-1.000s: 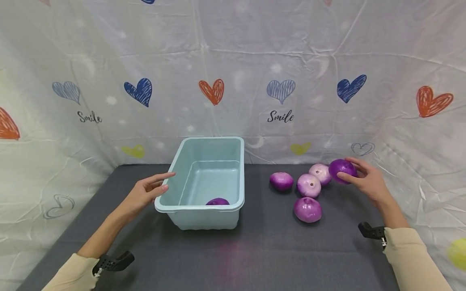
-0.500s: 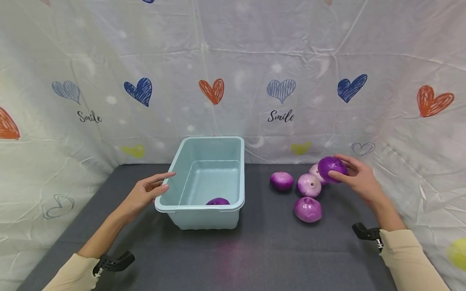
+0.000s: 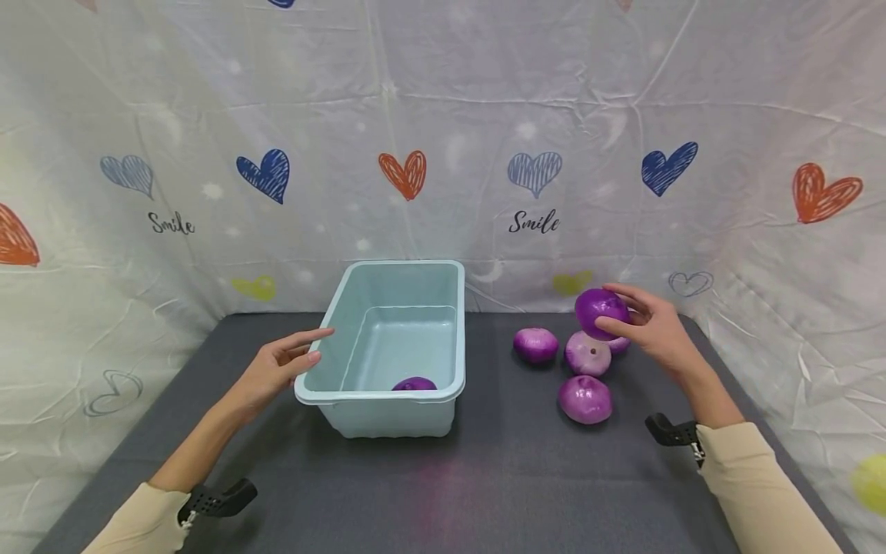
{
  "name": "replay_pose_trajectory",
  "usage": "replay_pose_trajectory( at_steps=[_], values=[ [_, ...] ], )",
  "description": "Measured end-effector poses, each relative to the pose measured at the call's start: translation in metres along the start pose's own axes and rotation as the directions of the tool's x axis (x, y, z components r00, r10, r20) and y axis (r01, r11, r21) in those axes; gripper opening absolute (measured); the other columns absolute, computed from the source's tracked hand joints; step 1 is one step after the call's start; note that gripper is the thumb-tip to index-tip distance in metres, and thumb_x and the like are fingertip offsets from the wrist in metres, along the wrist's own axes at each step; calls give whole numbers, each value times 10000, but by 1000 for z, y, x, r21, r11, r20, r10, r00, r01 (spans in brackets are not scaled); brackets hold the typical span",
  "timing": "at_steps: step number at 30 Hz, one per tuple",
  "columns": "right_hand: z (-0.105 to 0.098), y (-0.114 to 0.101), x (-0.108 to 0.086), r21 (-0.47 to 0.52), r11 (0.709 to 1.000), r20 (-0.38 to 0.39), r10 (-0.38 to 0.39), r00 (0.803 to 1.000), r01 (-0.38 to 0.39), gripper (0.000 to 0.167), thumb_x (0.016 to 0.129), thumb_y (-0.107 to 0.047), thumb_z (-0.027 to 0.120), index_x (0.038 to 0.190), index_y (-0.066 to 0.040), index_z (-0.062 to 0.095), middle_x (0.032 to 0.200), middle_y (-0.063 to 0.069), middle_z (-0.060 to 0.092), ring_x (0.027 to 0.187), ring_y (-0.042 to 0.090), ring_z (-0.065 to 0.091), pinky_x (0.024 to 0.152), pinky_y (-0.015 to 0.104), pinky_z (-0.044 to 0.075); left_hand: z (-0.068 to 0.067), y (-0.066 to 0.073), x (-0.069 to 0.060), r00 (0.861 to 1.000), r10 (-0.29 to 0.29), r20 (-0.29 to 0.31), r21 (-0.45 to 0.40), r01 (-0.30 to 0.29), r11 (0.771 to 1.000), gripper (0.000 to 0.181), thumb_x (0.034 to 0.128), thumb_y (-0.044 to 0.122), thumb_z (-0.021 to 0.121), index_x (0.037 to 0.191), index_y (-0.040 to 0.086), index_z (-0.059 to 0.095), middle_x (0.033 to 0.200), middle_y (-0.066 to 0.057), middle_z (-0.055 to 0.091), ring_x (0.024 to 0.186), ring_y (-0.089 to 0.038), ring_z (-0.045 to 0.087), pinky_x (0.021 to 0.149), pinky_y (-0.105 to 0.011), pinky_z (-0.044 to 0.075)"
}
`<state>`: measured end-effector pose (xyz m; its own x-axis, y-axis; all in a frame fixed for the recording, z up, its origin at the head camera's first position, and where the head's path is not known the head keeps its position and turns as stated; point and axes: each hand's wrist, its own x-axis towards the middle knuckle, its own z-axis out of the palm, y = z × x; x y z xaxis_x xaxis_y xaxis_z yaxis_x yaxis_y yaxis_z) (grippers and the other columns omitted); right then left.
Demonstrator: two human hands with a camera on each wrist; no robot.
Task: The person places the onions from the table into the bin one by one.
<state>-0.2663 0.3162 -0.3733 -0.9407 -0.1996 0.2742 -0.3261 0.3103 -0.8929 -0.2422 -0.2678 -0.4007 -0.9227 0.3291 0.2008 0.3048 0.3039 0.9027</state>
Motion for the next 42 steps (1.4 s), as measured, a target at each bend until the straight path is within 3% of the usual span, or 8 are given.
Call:
replay_pose_trajectory(
  at_steps=[4,6,13,21,28,33,38,42],
  values=[
    [11,-6,9,-26,1000,23,12,1000,-11,583,992,-175,704,1518,-76,474,1496,230,416,1311,364,488,889,198,472,0,-1,0,1000,-2,-3,3,2,1000,451,1038,187,622,1478,116,557,1224,-175,633,842,-193,534,686,-396,455],
    [16,-9,14,-14,1000,33,18,999,-18,587,985,-174,713,1512,-73,477,1493,245,420,1306,420,480,882,216,485,0,-1,0,1000,-5,-3,1,5,1000,451,1039,189,621,1479,118,556,1207,-179,634,843,-196,529,692,-408,454],
    [33,-18,28,25,1000,56,1,998,-2,572,959,-135,740,1476,-48,513,1460,219,475,1230,297,565,872,260,512,-1,-2,0,1000,-9,0,-9,9,1000,455,1041,187,618,1486,122,549,1280,-173,616,947,-223,567,757,-433,481],
    [55,-27,42,56,998,103,-47,994,41,579,947,-129,755,1471,-48,523,1475,196,473,1276,373,527,877,267,513,0,1,0,1000,-9,-6,-6,9,1000,455,1035,200,630,1477,121,560,983,-150,628,794,-171,498,681,-420,442],
    [71,-35,52,98,994,140,-71,988,58,602,933,-123,769,1473,-28,518,1452,183,492,1260,350,547,890,292,514,1,1,-1,1000,-4,5,-19,4,1000,459,1035,192,626,1481,113,552,1185,-182,635,870,-199,539,718,-440,466],
    [83,-41,58,134,988,161,-93,983,71,600,921,-98,776,1461,-19,526,1412,201,529,1220,357,573,894,318,517,1,2,-1,1000,-7,0,-18,7,1000,460,1032,192,630,1479,113,555,1160,-203,634,864,-200,536,719,-431,462],
    [94,-48,64,161,983,178,-119,977,90,600,914,-94,785,1460,-46,540,1415,173,533,1209,337,581,892,339,524,1,2,-1,1000,-9,0,-19,9,1000,459,1035,190,627,1482,119,553,1271,-172,621,902,-209,552,727,-405,469],
    [105,-55,71,177,979,192,-135,972,101,613,903,-114,802,1460,-65,549,1421,154,535,1205,337,585,891,356,527,1,1,-1,1000,-4,-4,-17,4,1000,454,1033,184,630,1477,117,559,1026,-134,650,787,-172,506,674,-366,442]
  ],
)
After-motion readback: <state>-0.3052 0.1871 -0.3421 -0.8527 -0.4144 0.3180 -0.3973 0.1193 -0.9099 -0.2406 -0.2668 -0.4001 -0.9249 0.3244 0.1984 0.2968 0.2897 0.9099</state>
